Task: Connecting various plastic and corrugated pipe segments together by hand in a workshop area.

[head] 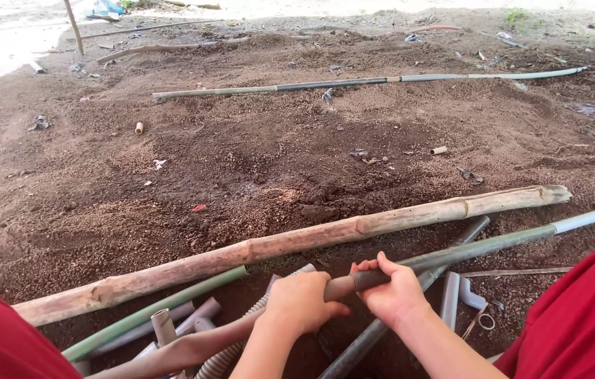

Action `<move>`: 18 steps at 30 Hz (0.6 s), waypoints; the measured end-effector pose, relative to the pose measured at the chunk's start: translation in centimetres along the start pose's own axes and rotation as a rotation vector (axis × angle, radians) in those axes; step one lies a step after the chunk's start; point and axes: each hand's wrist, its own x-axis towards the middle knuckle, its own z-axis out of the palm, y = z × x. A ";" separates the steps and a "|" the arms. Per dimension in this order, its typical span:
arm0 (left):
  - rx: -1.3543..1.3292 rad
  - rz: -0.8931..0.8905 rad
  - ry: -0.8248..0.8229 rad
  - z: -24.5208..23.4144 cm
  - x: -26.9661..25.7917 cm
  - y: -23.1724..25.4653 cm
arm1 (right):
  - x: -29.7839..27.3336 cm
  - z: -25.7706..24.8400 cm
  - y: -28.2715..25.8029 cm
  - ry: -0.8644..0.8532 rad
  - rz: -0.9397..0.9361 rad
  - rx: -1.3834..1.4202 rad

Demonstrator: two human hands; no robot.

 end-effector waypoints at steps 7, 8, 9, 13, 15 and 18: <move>-0.007 0.021 0.043 -0.5 -0.5 0.1 | 2.4 -0.5 -0.3 -0.015 0.008 -0.001; -0.016 0.024 0.029 -0.5 -0.7 0.3 | 2.4 -0.6 -0.4 0.026 0.015 -0.021; -0.025 0.026 0.015 -0.4 -0.9 0.4 | 2.4 -0.7 -0.4 0.067 0.021 -0.041; 0.005 0.002 0.127 1.5 -0.4 0.1 | 3.4 0.0 -1.0 0.097 0.041 -0.054; 0.060 0.049 0.307 2.8 -0.1 0.0 | 4.0 0.3 -1.3 0.151 0.005 -0.070; 0.015 0.044 0.283 3.4 0.1 0.0 | 3.2 0.2 -1.5 0.182 -0.006 -0.097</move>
